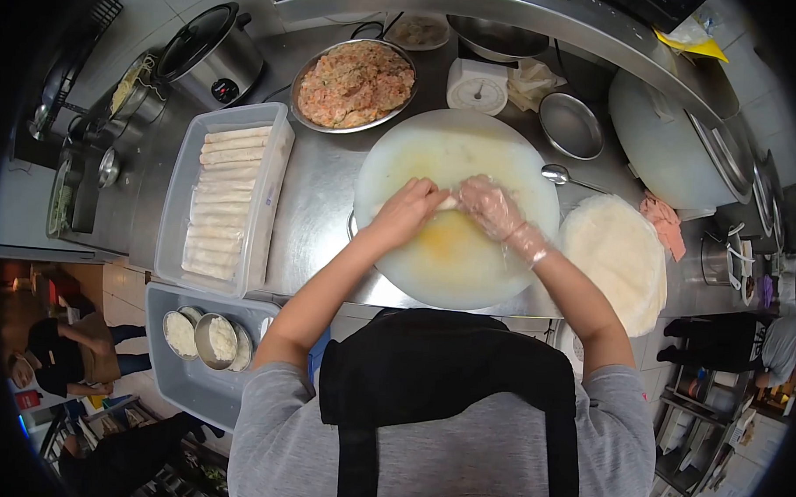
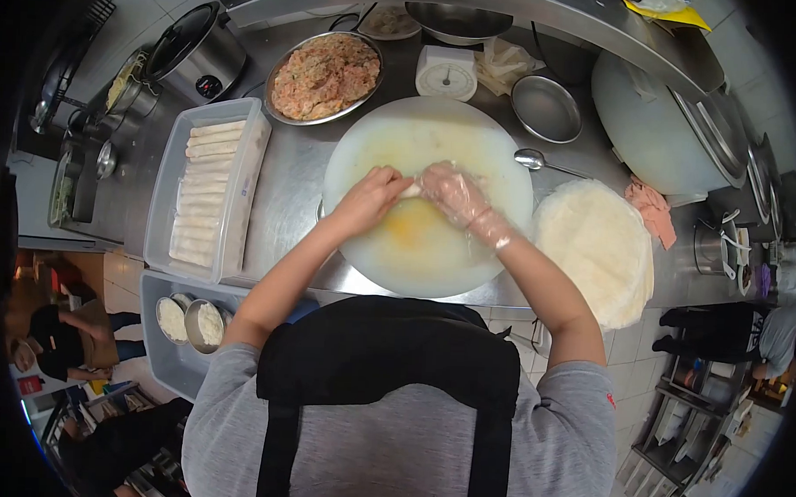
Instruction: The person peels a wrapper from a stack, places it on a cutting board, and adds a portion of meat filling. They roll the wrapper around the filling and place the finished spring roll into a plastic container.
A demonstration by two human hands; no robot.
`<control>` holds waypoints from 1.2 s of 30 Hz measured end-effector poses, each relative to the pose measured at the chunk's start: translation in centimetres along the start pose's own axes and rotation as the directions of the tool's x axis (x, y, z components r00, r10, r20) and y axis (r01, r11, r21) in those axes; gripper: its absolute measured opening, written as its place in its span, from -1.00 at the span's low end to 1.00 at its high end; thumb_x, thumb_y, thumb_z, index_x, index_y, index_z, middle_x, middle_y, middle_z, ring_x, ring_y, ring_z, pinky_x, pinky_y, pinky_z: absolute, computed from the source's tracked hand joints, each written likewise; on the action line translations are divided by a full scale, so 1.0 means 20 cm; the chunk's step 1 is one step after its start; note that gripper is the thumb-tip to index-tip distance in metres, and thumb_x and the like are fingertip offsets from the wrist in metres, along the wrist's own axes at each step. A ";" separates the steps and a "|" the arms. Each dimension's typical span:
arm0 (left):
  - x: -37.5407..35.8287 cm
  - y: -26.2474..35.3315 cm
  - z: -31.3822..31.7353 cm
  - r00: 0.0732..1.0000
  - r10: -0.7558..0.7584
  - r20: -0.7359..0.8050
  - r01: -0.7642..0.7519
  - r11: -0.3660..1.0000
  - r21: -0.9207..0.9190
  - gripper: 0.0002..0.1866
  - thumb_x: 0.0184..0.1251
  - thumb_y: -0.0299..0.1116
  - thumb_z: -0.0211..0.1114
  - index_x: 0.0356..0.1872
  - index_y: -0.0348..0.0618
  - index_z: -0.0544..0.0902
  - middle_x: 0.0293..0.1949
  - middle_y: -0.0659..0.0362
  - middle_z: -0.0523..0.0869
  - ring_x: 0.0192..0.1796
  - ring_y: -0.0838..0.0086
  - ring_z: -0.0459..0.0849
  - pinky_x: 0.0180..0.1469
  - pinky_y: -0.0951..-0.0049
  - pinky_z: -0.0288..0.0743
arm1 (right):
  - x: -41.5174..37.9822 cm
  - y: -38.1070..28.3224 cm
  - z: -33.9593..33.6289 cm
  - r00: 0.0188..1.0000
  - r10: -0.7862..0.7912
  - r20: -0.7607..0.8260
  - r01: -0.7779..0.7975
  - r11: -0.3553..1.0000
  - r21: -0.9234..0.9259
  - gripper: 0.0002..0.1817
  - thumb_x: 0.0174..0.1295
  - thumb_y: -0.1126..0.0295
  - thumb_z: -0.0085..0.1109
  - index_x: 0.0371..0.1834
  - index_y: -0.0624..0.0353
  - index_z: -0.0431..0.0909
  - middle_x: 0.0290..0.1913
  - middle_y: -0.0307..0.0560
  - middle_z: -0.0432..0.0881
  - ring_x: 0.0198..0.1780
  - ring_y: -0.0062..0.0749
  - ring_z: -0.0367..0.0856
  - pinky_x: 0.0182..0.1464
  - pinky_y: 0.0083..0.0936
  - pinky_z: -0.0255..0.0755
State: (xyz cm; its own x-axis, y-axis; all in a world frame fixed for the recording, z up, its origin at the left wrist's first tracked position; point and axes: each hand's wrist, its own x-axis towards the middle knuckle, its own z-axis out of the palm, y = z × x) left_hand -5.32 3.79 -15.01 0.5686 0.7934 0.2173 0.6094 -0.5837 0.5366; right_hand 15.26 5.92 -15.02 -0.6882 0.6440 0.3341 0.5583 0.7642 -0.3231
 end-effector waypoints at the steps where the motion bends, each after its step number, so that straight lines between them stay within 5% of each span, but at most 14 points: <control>1: -0.04 0.03 0.00 1.000 0.004 0.028 -0.004 1.000 0.015 -0.63 0.11 -0.52 0.12 0.00 -0.25 0.50 -0.14 0.06 0.48 -0.01 0.20 0.43 0.05 0.32 0.35 | -0.04 -0.05 0.01 0.999 0.030 -0.015 -0.030 0.999 0.015 -0.87 0.01 0.41 0.11 -0.38 0.21 0.51 -0.33 -0.06 0.49 -0.19 -0.14 0.48 -0.13 -0.30 0.39; 3: -0.13 0.13 0.02 0.999 0.002 0.054 -0.003 0.999 0.033 -0.60 0.10 -0.50 0.14 0.04 -0.28 0.47 -0.08 0.04 0.47 0.04 0.18 0.41 0.09 0.28 0.32 | -0.09 -0.11 0.00 0.998 0.015 -0.053 -0.015 1.000 0.000 -0.87 0.01 0.42 0.11 -0.39 0.21 0.50 -0.34 -0.04 0.49 -0.21 -0.13 0.48 -0.14 -0.28 0.40; 5: -0.18 0.27 0.08 1.000 -0.004 -0.025 0.010 0.963 0.270 -0.41 0.12 -0.35 0.18 0.20 -0.34 0.28 0.16 -0.06 0.33 0.25 0.11 0.25 0.24 0.15 0.16 | -0.10 -0.10 0.00 0.996 0.007 -0.090 -0.007 1.000 -0.008 -0.88 0.02 0.43 0.11 -0.39 0.21 0.50 -0.35 -0.03 0.49 -0.22 -0.11 0.48 -0.15 -0.27 0.40; 8: -0.18 0.34 0.20 0.999 -0.037 -0.004 0.037 0.984 0.172 -0.21 0.13 -0.17 0.19 0.30 -0.36 0.05 0.33 -0.11 0.09 0.38 0.08 0.02 0.34 0.02 -0.06 | -0.06 -0.01 -0.03 0.997 0.066 -0.038 -0.064 0.997 0.050 -0.82 0.01 0.54 0.10 -0.27 0.25 0.54 -0.31 0.04 0.54 -0.23 -0.06 0.50 -0.13 -0.32 0.40; 9: -0.16 0.30 0.25 0.998 -0.061 -0.010 0.062 0.980 0.190 -0.16 0.16 -0.04 0.13 0.33 -0.35 0.00 0.35 -0.11 0.03 0.40 0.08 -0.03 0.35 0.02 -0.11 | -0.05 -0.01 -0.08 0.960 0.204 -0.192 -0.171 0.970 0.174 -0.84 0.01 0.56 0.09 -0.29 0.27 0.55 -0.32 0.03 0.56 -0.26 -0.09 0.53 -0.15 -0.36 0.42; 13: 0.02 0.16 0.22 0.997 -0.054 -0.060 0.068 0.962 0.264 -0.16 0.17 0.05 0.08 0.31 -0.35 0.03 0.34 -0.10 0.07 0.40 0.08 -0.02 0.36 0.01 -0.15 | -0.13 0.02 -0.26 0.761 0.521 -0.387 -0.304 0.813 0.496 -0.83 0.05 0.60 0.07 -0.27 0.31 0.57 -0.27 0.01 0.60 -0.24 -0.22 0.59 -0.16 -0.48 0.43; 19: 0.38 0.00 0.14 0.989 -0.123 -0.088 0.149 0.881 0.448 -0.27 0.20 0.15 0.00 0.20 -0.27 0.29 0.27 -0.08 0.23 0.37 0.15 0.07 0.34 -0.03 -0.17 | -0.38 0.01 -0.30 0.658 0.616 -0.433 -0.403 0.774 0.488 -0.84 0.06 0.55 0.10 -0.27 0.30 0.56 -0.24 0.03 0.61 -0.21 -0.22 0.60 -0.14 -0.47 0.43; 21: 0.53 0.05 0.12 0.961 -0.250 0.117 0.239 0.966 0.104 -0.39 0.11 0.08 0.15 0.03 -0.21 0.44 0.22 -0.06 0.30 0.32 0.19 0.17 0.27 0.03 0.02 | -0.44 -0.02 -0.28 0.664 0.600 -0.446 -0.416 0.792 0.447 -0.84 0.05 0.55 0.10 -0.27 0.30 0.57 -0.25 0.05 0.61 -0.21 -0.19 0.59 -0.14 -0.47 0.43; 24: 0.63 0.05 0.18 0.993 -0.086 0.083 0.057 0.952 0.300 -0.48 0.04 0.02 0.27 -0.14 -0.21 0.48 0.03 0.00 0.50 0.11 0.19 0.42 0.09 0.12 0.26 | -0.53 -0.07 -0.30 0.686 0.585 -0.433 -0.454 0.809 0.375 -0.83 0.03 0.54 0.10 -0.28 0.30 0.56 -0.27 0.07 0.60 -0.22 -0.15 0.58 -0.13 -0.45 0.42; 28: 0.68 0.06 0.10 0.976 -0.182 0.117 0.170 0.980 0.103 -0.57 -0.01 -0.13 0.36 -0.24 -0.22 0.46 -0.25 0.03 0.60 -0.15 0.27 0.57 -0.16 0.30 0.42 | -0.57 -0.11 -0.40 0.661 0.651 -0.373 -0.527 0.756 0.387 -0.82 0.02 0.54 0.09 -0.27 0.31 0.56 -0.29 0.06 0.59 -0.22 -0.10 0.57 -0.13 -0.40 0.43; 30: 0.63 0.14 -0.06 0.984 -0.087 0.154 0.152 0.864 -0.480 -0.65 0.02 -0.20 0.35 -0.30 -0.19 0.44 -0.47 0.10 0.58 -0.42 0.39 0.59 -0.36 0.41 0.43 | -0.51 -0.15 -0.46 0.674 0.629 -0.388 -0.473 0.771 0.427 -0.81 0.02 0.54 0.10 -0.27 0.30 0.56 -0.27 0.06 0.58 -0.21 -0.10 0.56 -0.12 -0.39 0.42; 32: 0.55 0.28 -0.23 1.000 0.029 0.007 -0.023 0.907 -0.421 -0.69 0.02 -0.24 0.35 -0.34 -0.20 0.45 -0.48 0.12 0.58 -0.45 0.46 0.57 -0.39 0.45 0.42 | -0.39 -0.24 -0.54 0.695 0.600 -0.396 -0.410 0.783 0.468 -0.80 0.01 0.53 0.11 -0.26 0.29 0.57 -0.26 0.05 0.58 -0.20 -0.10 0.56 -0.11 -0.38 0.42; 33: 0.51 0.34 -0.30 0.979 0.158 -0.126 -0.192 0.922 -0.337 -0.72 0.03 -0.28 0.35 -0.38 -0.20 0.45 -0.49 0.14 0.57 -0.48 0.53 0.55 -0.41 0.49 0.41 | -0.31 -0.30 -0.59 0.746 0.470 -0.472 -0.356 0.880 0.314 -0.79 0.01 0.52 0.13 -0.24 0.27 0.57 -0.24 0.04 0.58 -0.18 -0.11 0.55 -0.09 -0.37 0.41; 36: 0.42 0.44 -0.39 0.995 0.058 -0.080 -0.093 0.830 -0.550 -0.79 0.01 -0.39 0.36 -0.45 -0.23 0.48 -0.50 0.19 0.59 -0.47 0.60 0.54 -0.39 0.54 0.40 | -0.13 -0.44 -0.66 0.815 0.195 -0.546 -0.203 0.978 0.047 -0.72 -0.01 0.49 0.18 -0.16 0.18 0.56 -0.16 0.00 0.56 -0.10 -0.12 0.51 -0.03 -0.31 0.36</control>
State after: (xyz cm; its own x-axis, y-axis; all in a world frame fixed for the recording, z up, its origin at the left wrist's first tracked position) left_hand 0.52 6.68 -2.06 0.5574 0.7692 0.3124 0.1496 -0.4632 0.8735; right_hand 18.18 -2.01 -1.23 -0.1992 0.6936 0.6922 0.6638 0.6151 -0.4254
